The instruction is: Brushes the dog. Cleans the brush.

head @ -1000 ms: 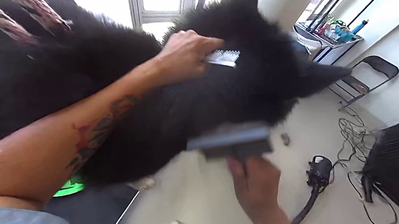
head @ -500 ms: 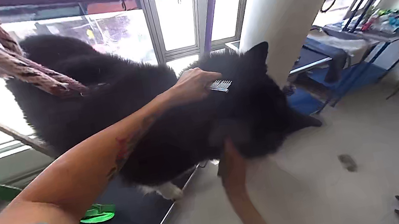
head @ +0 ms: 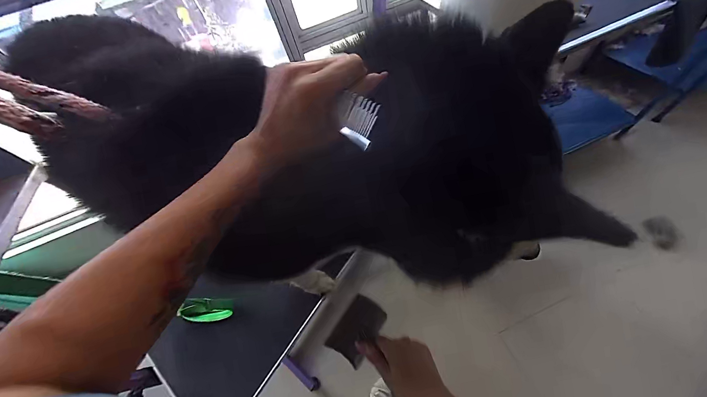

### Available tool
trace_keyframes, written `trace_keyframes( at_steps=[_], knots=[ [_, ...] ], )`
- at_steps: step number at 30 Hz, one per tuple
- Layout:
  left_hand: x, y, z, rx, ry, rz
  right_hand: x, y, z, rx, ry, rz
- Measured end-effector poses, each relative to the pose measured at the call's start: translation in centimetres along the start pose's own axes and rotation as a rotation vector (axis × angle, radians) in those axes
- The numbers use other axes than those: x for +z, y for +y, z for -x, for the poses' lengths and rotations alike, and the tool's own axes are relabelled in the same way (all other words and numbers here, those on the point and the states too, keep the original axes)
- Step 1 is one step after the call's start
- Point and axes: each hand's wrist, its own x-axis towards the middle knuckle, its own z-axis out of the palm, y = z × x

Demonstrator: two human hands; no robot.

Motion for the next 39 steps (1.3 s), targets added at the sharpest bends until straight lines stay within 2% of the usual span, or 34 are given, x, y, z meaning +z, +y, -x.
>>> trace_keyframes(
  at_steps=[1,3,5,7,9,11,13,16,19,21,23,25,26,29,34,39],
  knots=[
    [-0.4,1.5,0.6,0.068,0.108,0.015,0.8,2.3,1.9,0.043,0.026,-0.08],
    [0.8,5.0,3.7,0.279,0.341,0.113,0.8,6.2,6.3,0.101,0.235,-0.32],
    [-0.2,13.7,7.9,0.096,0.023,0.132,-1.1,8.1,10.6,0.115,0.501,-0.432],
    [2.4,19.9,12.9,-0.145,-0.278,0.253,-3.4,8.5,14.3,0.078,0.66,-0.402],
    [5.8,23.9,15.4,-0.479,-0.473,0.513,-5.0,8.0,16.9,0.052,0.733,-0.37],
    [8.9,26.4,13.8,-0.864,-0.608,0.831,-6.0,6.5,18.4,0.054,0.829,-0.349],
    [11.6,28.7,11.3,-1.004,-0.583,1.099,-6.1,5.1,18.8,0.07,0.952,-0.295],
    [13.8,32.4,8.5,-1.136,-0.389,1.4,-5.9,4.5,19.8,0.028,1.011,-0.173],
    [14.0,34.2,6.7,-1.291,-0.22,1.636,-6.5,4.3,22.3,0.093,0.957,0.009],
    [13.3,34.8,5.8,-1.379,-0.262,1.728,-7.6,4.2,24.9,0.119,0.907,0.07],
    [12.8,34.9,5.5,-1.337,-0.341,1.857,-9.5,4.4,27.7,0.087,1.03,0.137],
    [12.4,34.8,5.5,-1.224,-0.366,1.969,-12.2,5.1,29.5,-0.045,1.219,0.174],
    [12.1,34.7,5.3,-1.166,-0.368,1.987,-13.7,5.1,29.7,-0.113,1.23,0.182],
    [10.6,34.9,4.7,-1.052,-0.293,2.018,-16.4,5.2,26.7,-0.196,1.075,0.192],
    [8.8,34.7,5.0,-1.095,-0.086,1.925,-16.2,3.9,21.9,-0.363,1.027,0.052],
    [6.7,33.9,6.6,-1.097,-0.098,1.687,-14.9,2.1,19.0,-0.559,0.988,-0.064]
  ],
)
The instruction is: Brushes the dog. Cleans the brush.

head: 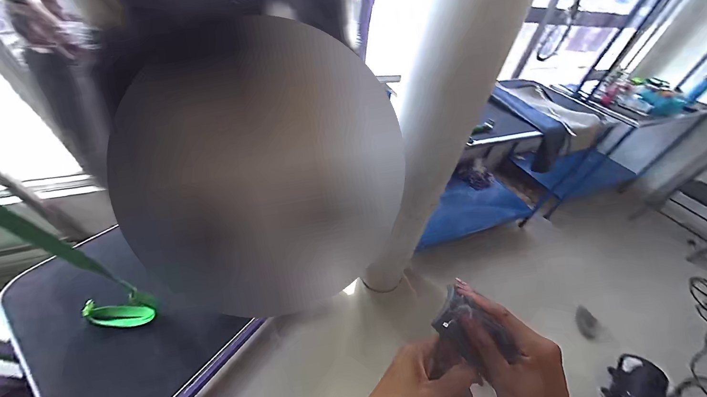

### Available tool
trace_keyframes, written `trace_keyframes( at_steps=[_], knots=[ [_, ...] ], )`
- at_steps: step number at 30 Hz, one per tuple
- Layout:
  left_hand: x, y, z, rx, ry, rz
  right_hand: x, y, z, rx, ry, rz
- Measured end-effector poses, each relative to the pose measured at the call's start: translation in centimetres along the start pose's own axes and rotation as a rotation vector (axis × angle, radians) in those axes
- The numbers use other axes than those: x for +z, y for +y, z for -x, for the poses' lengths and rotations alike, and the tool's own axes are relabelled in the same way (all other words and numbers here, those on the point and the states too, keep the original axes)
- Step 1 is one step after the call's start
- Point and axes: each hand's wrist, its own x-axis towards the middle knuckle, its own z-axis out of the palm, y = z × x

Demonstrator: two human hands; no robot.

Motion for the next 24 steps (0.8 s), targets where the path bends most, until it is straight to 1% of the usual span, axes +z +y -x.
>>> trace_keyframes(
  at_steps=[3,6,8,11,12,13,14,15,16,18,21,24],
  knots=[
    [-0.4,0.8,0.7,0.01,0.04,-0.086,1.2,-1.3,-0.9,-0.085,0.047,-0.007],
    [-0.9,1.5,1.0,0.007,0.035,-0.162,1.5,-2.4,-1.2,-0.12,0.109,-0.042],
    [-0.9,1.7,1.1,0.009,0.03,-0.15,1.5,-3.0,-1.3,-0.05,0.193,-0.169],
    [-1.0,1.5,1.0,0.007,0.018,-0.104,0.8,-3.8,-2.0,0.162,0.354,-0.474],
    [-1.0,1.4,0.9,0.008,0.017,-0.088,0.4,-3.8,-2.0,0.183,0.331,-0.522],
    [-0.9,1.4,0.8,0.011,0.013,-0.079,-0.2,-3.7,-1.9,0.166,0.232,-0.512],
    [-0.8,1.6,0.7,0.011,0.003,-0.084,-0.8,-3.4,-1.6,0.131,0.08,-0.445],
    [-0.7,1.8,0.7,0.007,-0.015,-0.102,-1.3,-3.0,-1.3,0.122,-0.045,-0.337],
    [-0.5,2.2,0.6,-0.006,-0.034,-0.133,-1.5,-3.0,-0.9,0.155,-0.11,-0.2],
    [-0.1,2.6,0.4,-0.039,-0.073,-0.163,-1.6,-3.1,-0.2,0.191,-0.099,0.022],
    [0.2,2.6,-0.3,-0.02,-0.138,-0.192,-1.7,-2.8,0.5,0.097,0.034,0.069],
    [0.8,2.3,-0.7,0.014,-0.16,-0.225,-1.9,-2.8,1.2,-0.007,0.177,0.09]
  ],
)
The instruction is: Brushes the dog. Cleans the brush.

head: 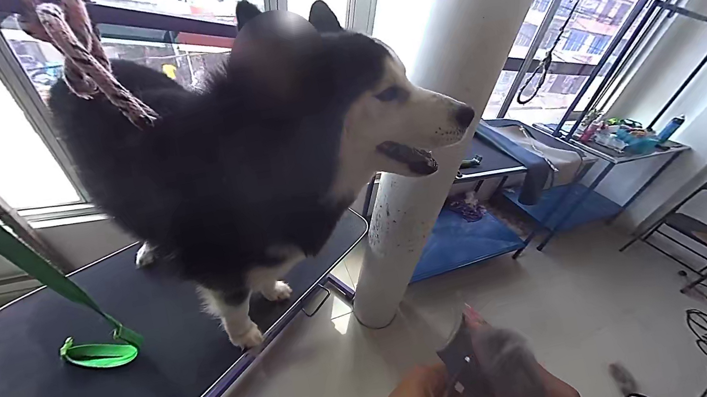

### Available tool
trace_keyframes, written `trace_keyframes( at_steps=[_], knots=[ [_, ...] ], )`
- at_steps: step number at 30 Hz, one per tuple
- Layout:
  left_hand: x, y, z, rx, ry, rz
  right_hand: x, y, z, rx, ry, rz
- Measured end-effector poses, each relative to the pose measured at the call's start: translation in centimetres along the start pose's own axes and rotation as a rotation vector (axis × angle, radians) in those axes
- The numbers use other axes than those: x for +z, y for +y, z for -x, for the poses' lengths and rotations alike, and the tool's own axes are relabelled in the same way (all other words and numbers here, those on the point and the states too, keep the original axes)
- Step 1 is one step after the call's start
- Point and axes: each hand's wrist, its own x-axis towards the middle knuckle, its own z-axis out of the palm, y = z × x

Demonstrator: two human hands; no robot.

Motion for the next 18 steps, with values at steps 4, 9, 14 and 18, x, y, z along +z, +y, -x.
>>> trace_keyframes(
  at_steps=[4,9,14,18],
  knots=[
    [0.5,0.5,-0.3,0.038,-0.01,-0.002,-0.2,-0.1,0.0,0.122,0.243,-0.326],
    [0.1,0.7,-0.5,0.045,0.016,0.143,-2.5,1.4,-1.6,0.178,-0.051,-0.714],
    [0.0,1.6,-0.7,0.045,0.001,0.124,-1.7,0.9,-0.7,0.123,-0.112,-0.476],
    [0.4,1.8,-0.9,0.053,0.019,0.123,-0.2,0.4,-0.2,0.17,0.184,-0.455]
  ],
)
